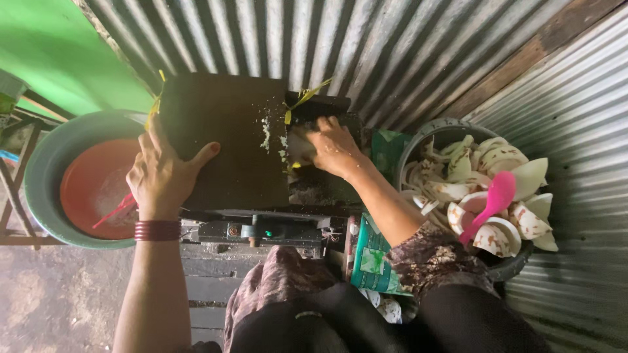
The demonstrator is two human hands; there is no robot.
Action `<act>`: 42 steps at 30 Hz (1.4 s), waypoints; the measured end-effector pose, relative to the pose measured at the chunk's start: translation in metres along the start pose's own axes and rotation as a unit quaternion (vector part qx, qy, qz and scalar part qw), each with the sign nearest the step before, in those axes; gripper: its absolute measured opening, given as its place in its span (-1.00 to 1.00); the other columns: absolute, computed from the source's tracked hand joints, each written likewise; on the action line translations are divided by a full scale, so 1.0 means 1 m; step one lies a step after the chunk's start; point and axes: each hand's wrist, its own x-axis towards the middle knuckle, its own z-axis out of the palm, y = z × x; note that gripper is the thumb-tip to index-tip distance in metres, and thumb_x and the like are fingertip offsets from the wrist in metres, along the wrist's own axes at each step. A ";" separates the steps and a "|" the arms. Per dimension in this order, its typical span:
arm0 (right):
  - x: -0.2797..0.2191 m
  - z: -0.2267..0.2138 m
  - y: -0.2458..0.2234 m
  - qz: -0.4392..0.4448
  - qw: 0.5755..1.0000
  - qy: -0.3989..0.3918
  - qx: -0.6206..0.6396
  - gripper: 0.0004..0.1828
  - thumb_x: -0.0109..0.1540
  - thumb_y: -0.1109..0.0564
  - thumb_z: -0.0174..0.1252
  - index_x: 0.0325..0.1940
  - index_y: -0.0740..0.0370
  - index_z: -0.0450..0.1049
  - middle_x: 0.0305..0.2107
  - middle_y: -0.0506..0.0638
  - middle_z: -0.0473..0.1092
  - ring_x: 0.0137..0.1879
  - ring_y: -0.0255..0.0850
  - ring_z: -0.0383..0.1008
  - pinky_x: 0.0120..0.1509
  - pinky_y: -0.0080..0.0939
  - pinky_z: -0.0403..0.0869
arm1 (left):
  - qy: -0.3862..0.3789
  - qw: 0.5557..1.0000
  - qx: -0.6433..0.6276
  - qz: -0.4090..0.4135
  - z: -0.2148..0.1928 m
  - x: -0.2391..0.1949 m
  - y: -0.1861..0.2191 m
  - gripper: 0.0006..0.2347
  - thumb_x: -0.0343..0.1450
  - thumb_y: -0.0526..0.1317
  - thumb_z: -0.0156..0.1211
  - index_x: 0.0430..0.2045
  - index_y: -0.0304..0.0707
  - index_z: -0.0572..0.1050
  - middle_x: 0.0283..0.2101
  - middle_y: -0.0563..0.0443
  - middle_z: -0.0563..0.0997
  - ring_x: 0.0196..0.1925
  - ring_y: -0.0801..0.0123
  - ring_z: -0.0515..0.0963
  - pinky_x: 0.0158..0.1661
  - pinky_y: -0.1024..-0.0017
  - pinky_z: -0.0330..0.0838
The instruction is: The person grates coconut pieces using a manual grater. They repeatedly pick up coconut chunks from a metal bowl, press them against the grater, and return the spent shells to the bowl. The grated coconut falls into a basin below.
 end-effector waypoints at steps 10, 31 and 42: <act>0.003 0.008 -0.007 -0.066 0.994 0.024 -0.080 -0.63 0.07 0.27 0.17 -0.03 0.31 0.52 0.00 0.23 0.38 0.14 0.10 0.40 0.09 0.08 0.49 | -0.001 1.000 0.010 0.000 0.004 0.002 -0.003 -0.02 0.28 0.43 0.28 0.46 -0.23 0.06 0.15 -0.37 0.50 -0.05 -0.25 0.62 -0.16 -0.03 0.52; -0.012 0.014 -0.030 -0.040 0.994 -0.054 -0.091 -0.46 0.29 -0.02 0.08 0.35 0.10 0.34 0.20 0.14 0.32 0.30 0.03 0.24 0.29 0.12 0.28 | 0.009 1.000 0.017 0.000 0.009 0.001 -0.009 -0.01 0.28 0.45 0.29 0.44 -0.28 0.09 0.17 -0.33 0.49 -0.06 -0.19 0.63 -0.21 0.00 0.54; -0.011 0.036 -0.031 -0.061 0.988 -0.020 -0.139 -0.24 0.14 -0.19 0.26 0.28 0.29 0.31 0.12 0.23 0.27 0.23 0.11 0.21 0.18 0.13 0.34 | 0.009 1.000 0.006 0.007 0.012 0.003 -0.011 0.01 0.27 0.44 0.31 0.44 -0.34 0.08 0.15 -0.36 0.48 -0.06 -0.20 0.62 -0.22 -0.01 0.53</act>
